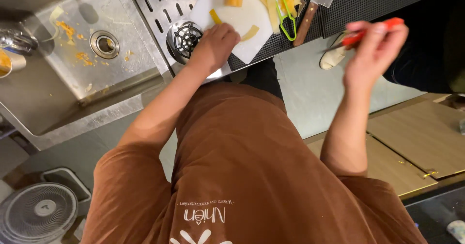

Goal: Slicing and arranging pieces of melon in a decorative bowl.

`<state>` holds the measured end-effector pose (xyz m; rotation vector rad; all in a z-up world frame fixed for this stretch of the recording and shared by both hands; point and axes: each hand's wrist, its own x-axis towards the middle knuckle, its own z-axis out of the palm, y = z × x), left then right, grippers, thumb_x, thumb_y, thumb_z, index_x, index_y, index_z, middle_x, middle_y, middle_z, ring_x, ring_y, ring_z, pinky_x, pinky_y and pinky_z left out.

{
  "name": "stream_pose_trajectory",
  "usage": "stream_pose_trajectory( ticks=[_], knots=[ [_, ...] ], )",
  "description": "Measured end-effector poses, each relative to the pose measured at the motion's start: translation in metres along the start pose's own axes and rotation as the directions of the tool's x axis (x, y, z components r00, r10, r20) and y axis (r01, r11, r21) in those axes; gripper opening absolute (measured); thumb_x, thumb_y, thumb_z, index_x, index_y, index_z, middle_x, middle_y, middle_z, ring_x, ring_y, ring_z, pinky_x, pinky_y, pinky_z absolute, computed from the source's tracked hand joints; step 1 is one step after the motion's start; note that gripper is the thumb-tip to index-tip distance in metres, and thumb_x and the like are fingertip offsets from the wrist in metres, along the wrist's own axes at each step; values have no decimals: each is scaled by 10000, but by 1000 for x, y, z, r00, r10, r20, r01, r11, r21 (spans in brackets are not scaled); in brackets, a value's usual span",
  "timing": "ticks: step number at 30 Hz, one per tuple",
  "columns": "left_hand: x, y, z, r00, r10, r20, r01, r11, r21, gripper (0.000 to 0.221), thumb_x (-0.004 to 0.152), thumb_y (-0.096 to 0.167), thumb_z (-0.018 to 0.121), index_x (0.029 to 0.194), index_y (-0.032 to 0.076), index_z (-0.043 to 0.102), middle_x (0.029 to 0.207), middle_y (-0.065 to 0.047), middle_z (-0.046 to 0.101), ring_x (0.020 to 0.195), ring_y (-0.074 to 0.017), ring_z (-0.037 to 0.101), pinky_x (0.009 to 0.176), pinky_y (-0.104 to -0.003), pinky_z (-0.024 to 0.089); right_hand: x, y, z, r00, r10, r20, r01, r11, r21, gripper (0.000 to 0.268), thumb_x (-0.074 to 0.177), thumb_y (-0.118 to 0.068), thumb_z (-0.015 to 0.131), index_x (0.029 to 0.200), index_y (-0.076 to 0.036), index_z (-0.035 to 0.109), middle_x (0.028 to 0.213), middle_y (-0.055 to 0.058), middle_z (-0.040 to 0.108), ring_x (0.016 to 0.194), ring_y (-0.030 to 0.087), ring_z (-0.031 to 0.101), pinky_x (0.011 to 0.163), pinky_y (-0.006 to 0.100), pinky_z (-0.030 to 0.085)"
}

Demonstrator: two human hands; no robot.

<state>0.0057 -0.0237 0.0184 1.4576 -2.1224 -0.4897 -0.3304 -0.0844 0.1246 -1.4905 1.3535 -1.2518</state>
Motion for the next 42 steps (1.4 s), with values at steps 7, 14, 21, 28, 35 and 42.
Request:
stream_pose_trajectory(
  ticks=[7,14,21,28,35,42],
  knots=[
    [40,-22,-27,877,-349,330,471,758,-451,206,1008,191,576,1083,64,719,870,-15,759,671,-139,623,644,-280,512,-30,8,52,977,169,131,-174,984,24,236,1108,56,607,1136,-66,407,929,53,580,935,203,716,713,245,522],
    [26,-29,-4,915,-396,-85,346,874,-341,227,928,121,724,1105,-14,683,864,-106,710,656,-190,628,621,-313,541,-35,17,83,934,333,127,-349,927,134,96,1046,20,648,1128,-24,628,937,64,668,727,111,568,617,228,514],
    [-15,-18,22,998,-40,40,26,954,300,406,937,118,671,1341,121,639,1382,-51,555,1242,-250,514,1032,-426,403,-36,30,109,965,151,214,-146,988,-38,162,1009,45,653,1093,-12,526,946,93,618,809,168,607,757,272,546],
    [-13,-13,14,979,81,-189,-17,948,318,299,972,181,718,1258,99,691,1418,-44,491,1254,-265,455,1018,-438,396,-33,20,106,934,-29,355,150,937,-316,80,990,6,739,1047,55,712,1046,129,603,891,235,580,816,320,501],
    [-14,-18,12,995,45,-86,-25,977,214,333,1014,306,782,1304,170,693,1483,-32,452,1369,-270,368,1059,-549,326,-33,16,94,901,95,422,-23,985,-172,126,1035,92,677,1157,101,650,1144,172,611,1011,283,705,922,342,587],
    [-17,-19,10,989,-25,-143,23,1000,-21,271,996,131,794,1260,100,740,1484,-43,519,1363,-245,436,1095,-508,275,-55,28,83,920,182,347,-122,975,-188,198,1060,21,655,1236,112,653,1161,164,613,915,225,641,822,305,560]
  ],
)
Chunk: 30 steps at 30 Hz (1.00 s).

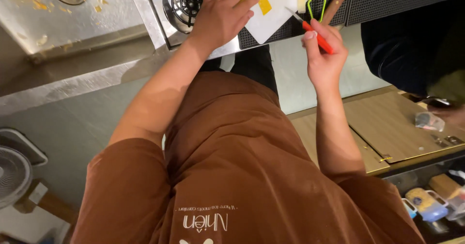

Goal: Slicing and arranging pieces of melon in a decorative bowl.

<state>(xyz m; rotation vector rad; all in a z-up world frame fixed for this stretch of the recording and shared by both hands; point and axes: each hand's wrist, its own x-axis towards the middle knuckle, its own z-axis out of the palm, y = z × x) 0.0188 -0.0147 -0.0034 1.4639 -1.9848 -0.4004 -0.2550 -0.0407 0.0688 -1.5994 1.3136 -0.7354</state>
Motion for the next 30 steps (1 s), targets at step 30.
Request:
stream_pose_trajectory(
  ticks=[30],
  knots=[
    [15,29,28,931,-289,-223,280,957,-71,263,864,154,867,1047,84,691,1349,-26,590,1255,-239,542,1179,-486,214,-6,-24,-15,990,-109,94,141,870,-473,253,986,54,672,1228,111,716,960,184,730,724,198,579,660,290,482]
  ],
)
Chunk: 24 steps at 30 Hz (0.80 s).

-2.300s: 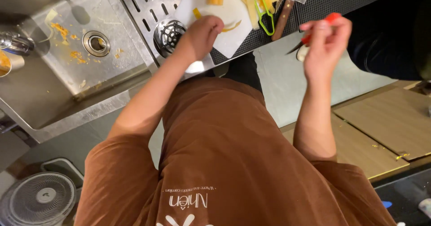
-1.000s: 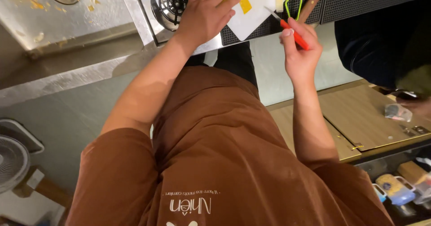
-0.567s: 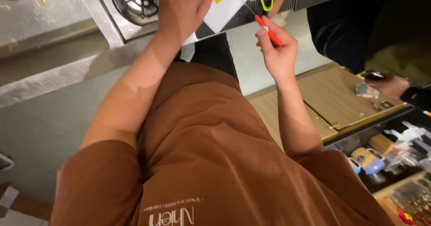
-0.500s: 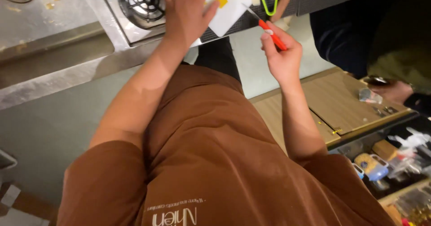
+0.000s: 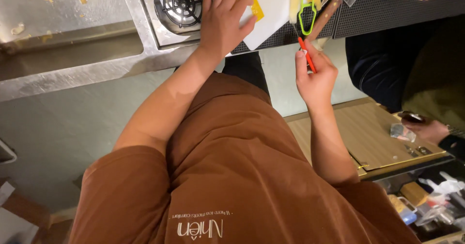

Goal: Slicing and arranging pieces of melon in a decorative bowl.

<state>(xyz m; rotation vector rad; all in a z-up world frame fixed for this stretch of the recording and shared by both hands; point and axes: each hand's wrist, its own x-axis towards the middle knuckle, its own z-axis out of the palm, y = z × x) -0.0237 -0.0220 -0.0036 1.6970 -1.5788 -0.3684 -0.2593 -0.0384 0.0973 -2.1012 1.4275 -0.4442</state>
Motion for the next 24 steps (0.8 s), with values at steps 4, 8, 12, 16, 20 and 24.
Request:
stream_pose_trajectory(
  ticks=[4,8,12,16,20,24],
  knots=[
    [1,4,-4,1000,-18,18,18,1000,13,283,840,123,867,1040,82,673,1336,-32,587,1301,-237,513,1187,-517,210,1,-4,-3,998,0,66,-6,996,93,263,1083,-11,562,1298,102,663,983,177,620,863,258,576,791,333,481],
    [-3,2,3,998,-58,39,57,998,22,301,838,155,871,1054,86,674,1352,-25,586,1336,-239,492,1206,-523,188,0,14,-4,997,4,73,-11,996,92,279,1038,26,607,1294,124,661,1057,175,638,848,233,580,737,301,475],
    [-6,-2,7,999,-26,32,25,999,34,293,864,179,869,1083,90,697,1378,-19,583,1349,-228,479,1213,-514,187,0,18,-10,995,53,81,-57,998,40,278,997,26,689,1268,80,718,865,111,711,673,153,526,611,255,432],
    [-9,-9,9,1000,-11,9,11,1000,3,305,856,173,895,1080,102,700,1382,-7,591,1372,-224,469,1214,-524,202,2,21,-9,971,214,107,-222,973,67,271,1046,-53,605,1264,71,707,944,118,773,713,127,632,653,228,513],
    [-12,-14,13,1000,12,-2,-12,1000,13,301,880,190,903,1072,102,689,1395,-21,578,1361,-231,483,1219,-513,189,4,38,0,977,118,180,-108,992,-60,162,1011,20,559,1131,62,660,933,120,753,648,199,641,610,314,515],
    [-12,-16,17,999,29,-18,-29,1000,3,235,910,184,869,1072,108,717,1397,-19,576,1376,-227,464,1220,-526,186,4,56,13,957,100,271,-45,978,-201,208,942,7,559,1146,26,523,905,210,729,740,422,691,628,486,521]
  ],
)
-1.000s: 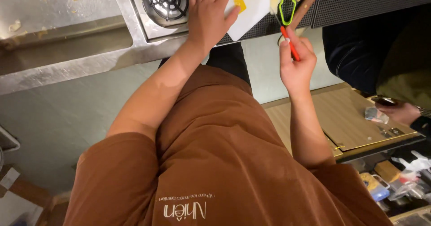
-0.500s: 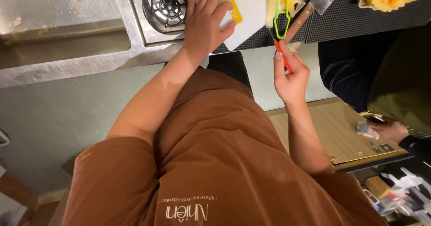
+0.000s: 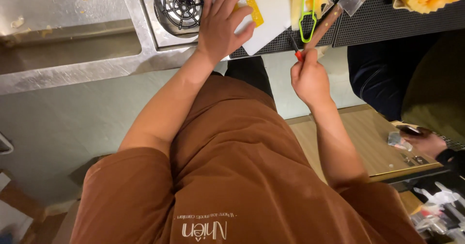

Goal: Slicing and arranging pieces of melon in a decorative bowl.

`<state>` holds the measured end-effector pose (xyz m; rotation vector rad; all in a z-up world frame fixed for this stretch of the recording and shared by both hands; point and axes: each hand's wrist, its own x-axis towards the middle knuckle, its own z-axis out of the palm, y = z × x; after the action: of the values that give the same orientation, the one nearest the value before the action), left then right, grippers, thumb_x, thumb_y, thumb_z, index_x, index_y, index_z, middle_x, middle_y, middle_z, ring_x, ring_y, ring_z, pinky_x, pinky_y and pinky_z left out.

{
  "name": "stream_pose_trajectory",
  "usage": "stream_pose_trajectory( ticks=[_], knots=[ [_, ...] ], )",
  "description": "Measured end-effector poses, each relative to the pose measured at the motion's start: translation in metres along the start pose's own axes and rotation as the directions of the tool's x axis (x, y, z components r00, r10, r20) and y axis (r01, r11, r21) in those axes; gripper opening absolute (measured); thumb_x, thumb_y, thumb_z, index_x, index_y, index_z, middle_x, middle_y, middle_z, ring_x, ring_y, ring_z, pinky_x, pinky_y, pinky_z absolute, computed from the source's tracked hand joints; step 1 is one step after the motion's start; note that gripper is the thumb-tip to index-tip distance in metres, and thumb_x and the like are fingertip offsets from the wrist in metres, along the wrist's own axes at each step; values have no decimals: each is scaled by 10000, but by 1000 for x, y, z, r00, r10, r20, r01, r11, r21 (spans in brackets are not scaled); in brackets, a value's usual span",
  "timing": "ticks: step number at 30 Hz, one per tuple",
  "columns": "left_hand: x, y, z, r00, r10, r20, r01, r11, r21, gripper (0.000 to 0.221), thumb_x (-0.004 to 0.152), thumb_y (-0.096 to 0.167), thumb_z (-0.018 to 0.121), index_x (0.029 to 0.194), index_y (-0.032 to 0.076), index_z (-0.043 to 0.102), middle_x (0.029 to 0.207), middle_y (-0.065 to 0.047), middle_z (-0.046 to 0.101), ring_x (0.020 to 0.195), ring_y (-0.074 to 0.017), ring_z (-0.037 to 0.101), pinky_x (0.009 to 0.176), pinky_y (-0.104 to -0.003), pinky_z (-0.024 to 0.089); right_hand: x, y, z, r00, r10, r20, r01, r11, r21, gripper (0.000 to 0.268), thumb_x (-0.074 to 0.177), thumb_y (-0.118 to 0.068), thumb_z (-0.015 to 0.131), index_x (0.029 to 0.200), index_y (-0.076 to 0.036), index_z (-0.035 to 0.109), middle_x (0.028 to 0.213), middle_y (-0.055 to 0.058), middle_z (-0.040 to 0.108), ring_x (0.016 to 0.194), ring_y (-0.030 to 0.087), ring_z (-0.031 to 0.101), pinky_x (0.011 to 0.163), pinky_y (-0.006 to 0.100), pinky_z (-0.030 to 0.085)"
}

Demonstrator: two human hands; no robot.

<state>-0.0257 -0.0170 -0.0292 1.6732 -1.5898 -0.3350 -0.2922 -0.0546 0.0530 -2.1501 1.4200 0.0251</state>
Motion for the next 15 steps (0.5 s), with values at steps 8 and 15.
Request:
stream_pose_trajectory(
  ticks=[8,15],
  knots=[
    [8,7,-11,999,30,-20,-30,999,-38,142,892,126,839,992,89,745,1340,-35,612,1230,-255,567,1195,-476,235,12,-59,-20,964,-254,-82,245,964,-101,329,1009,3,635,1336,14,659,1047,171,770,800,345,714,661,403,550],
    [9,13,-10,999,12,-32,-11,999,33,212,849,182,870,971,98,718,1163,-57,579,1061,-277,545,1066,-445,328,18,-69,-15,936,-336,-109,293,911,-290,289,998,-67,712,1284,-72,758,753,78,665,556,259,583,497,367,457]
  ],
)
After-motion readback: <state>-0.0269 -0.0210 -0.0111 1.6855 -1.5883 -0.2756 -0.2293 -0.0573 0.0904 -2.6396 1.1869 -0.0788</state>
